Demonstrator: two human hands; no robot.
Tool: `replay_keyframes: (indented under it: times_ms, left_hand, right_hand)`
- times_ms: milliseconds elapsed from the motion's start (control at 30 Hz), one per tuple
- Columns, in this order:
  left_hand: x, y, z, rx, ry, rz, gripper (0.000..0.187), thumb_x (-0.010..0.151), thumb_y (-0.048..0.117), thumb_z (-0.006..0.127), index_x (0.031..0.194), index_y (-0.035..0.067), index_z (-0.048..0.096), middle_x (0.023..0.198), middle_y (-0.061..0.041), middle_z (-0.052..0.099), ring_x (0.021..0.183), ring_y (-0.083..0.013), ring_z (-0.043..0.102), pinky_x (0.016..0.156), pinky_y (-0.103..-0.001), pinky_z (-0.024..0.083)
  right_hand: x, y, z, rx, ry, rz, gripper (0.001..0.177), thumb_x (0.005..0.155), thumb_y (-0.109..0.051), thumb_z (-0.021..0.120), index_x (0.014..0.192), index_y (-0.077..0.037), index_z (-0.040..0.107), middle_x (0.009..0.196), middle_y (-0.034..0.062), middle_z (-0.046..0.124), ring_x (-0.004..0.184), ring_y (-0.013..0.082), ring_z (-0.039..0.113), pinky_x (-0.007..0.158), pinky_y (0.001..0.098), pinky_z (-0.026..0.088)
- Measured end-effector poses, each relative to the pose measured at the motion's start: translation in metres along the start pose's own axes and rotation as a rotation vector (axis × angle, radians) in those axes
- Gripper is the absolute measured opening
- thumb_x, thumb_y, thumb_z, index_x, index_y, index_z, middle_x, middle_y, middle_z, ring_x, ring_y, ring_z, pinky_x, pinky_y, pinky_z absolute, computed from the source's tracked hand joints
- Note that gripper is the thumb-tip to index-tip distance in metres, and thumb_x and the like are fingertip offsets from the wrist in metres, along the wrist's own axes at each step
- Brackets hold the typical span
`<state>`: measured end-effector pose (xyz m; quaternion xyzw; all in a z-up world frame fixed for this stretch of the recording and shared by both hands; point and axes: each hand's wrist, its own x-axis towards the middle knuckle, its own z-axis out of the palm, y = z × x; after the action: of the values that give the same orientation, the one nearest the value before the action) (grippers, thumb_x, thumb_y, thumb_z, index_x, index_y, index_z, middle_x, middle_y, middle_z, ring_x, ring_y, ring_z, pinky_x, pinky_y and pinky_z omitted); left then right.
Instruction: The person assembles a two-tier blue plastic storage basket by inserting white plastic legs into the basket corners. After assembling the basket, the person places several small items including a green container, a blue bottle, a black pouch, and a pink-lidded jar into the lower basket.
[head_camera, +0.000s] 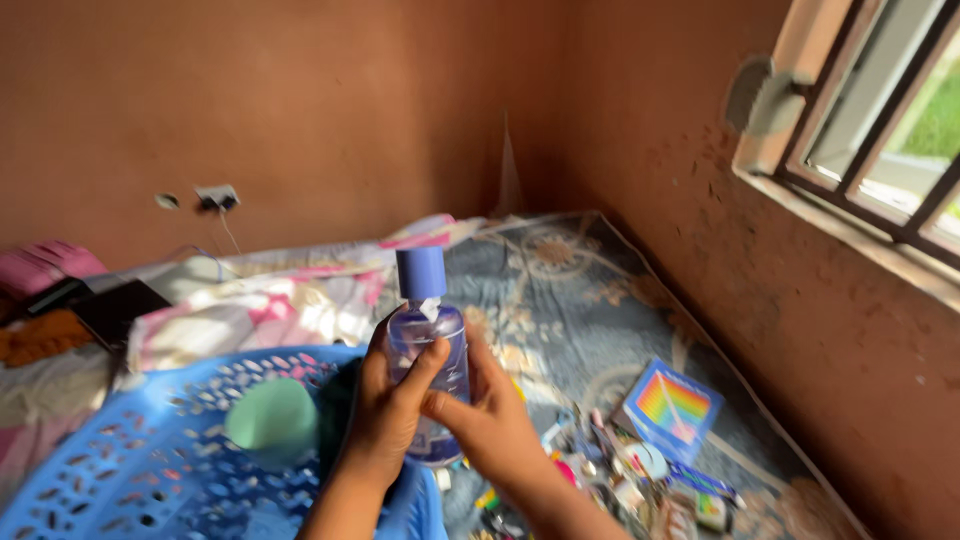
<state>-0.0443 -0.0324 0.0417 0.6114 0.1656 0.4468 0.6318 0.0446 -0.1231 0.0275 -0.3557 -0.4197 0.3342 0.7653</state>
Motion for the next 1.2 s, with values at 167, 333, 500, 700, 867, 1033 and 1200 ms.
replay_keyframes:
  times_ms: [167,333,500,700,867,1033,1200]
  left_hand:
    - [0.017,0.051,-0.066,0.196,0.082,0.063,0.073,0.068,0.016,0.086,0.133,0.007,0.053,0.110,-0.007,0.072,0.099,-0.0153,0.069,0.089,-0.031,0.055]
    - [0.010,0.047,-0.149,0.508,0.430,0.237,0.076,0.067,0.021,0.089,0.133,0.006,0.054,0.107,-0.012,0.075,0.094,-0.0207,0.073,0.085,-0.035,0.057]
    - [0.011,0.012,-0.214,0.564,0.660,0.287,0.081,0.065,0.027,0.090,0.133,0.006,0.051,0.106,-0.016,0.076,0.092,-0.0277,0.075,0.085,-0.040,0.057]
    - [0.015,-0.003,-0.232,0.744,0.605,0.244,0.089,0.059,0.026,0.093,0.135,0.008,0.050,0.112,-0.022,0.070,0.102,-0.0405,0.068,0.087,-0.049,0.053]
    - [0.012,-0.013,-0.233,0.758,0.564,0.154,0.084,0.062,0.020,0.089,0.133,0.007,0.048,0.119,-0.021,0.068,0.107,-0.0416,0.066,0.090,-0.050,0.052]
    - [0.016,-0.035,-0.245,0.851,0.532,0.223,0.087,0.060,0.019,0.090,0.136,0.008,0.048,0.126,-0.021,0.065,0.112,-0.0434,0.064,0.092,-0.049,0.052]
    - [0.022,-0.039,-0.239,1.038,0.616,0.462,0.110,0.054,0.021,0.093,0.147,0.002,0.037,0.130,-0.029,0.058,0.116,-0.0511,0.058,0.095,-0.053,0.047]
  right_hand:
    - [0.025,0.051,0.059,-0.082,-0.053,-0.009,0.094,0.082,-0.015,0.082,0.160,-0.006,0.029,0.141,0.0109,0.058,0.130,0.0221,0.057,0.108,0.0351,0.046]
    - [0.020,0.109,0.065,-0.769,-0.063,-0.003,0.097,0.075,-0.021,0.090,0.153,-0.008,0.034,0.143,0.0155,0.057,0.131,0.0271,0.058,0.108,0.0362,0.046]
    - [0.010,0.101,0.063,-0.982,0.010,-0.056,0.070,0.076,-0.022,0.084,0.139,-0.010,0.055,0.122,0.0138,0.068,0.117,0.0279,0.067,0.100,0.0369,0.052]
    - [0.010,0.085,0.078,-1.201,0.088,-0.191,0.036,0.075,-0.014,0.078,0.108,-0.005,0.068,0.108,0.0157,0.070,0.107,0.0352,0.065,0.092,0.0400,0.052]
    - [0.009,0.081,0.081,-1.246,0.213,-0.168,0.029,0.074,-0.012,0.075,0.102,-0.005,0.070,0.104,0.0150,0.072,0.104,0.0357,0.064,0.091,0.0418,0.050]
    - [0.008,0.082,0.081,-1.178,0.243,-0.070,0.026,0.075,-0.011,0.073,0.100,-0.004,0.072,0.098,0.0136,0.075,0.095,0.0314,0.070,0.085,0.0385,0.055]
    - [0.011,0.087,0.071,-0.910,0.334,0.006,0.020,0.080,-0.010,0.069,0.098,-0.003,0.072,0.092,0.0114,0.079,0.089,0.0258,0.078,0.082,0.0350,0.059]
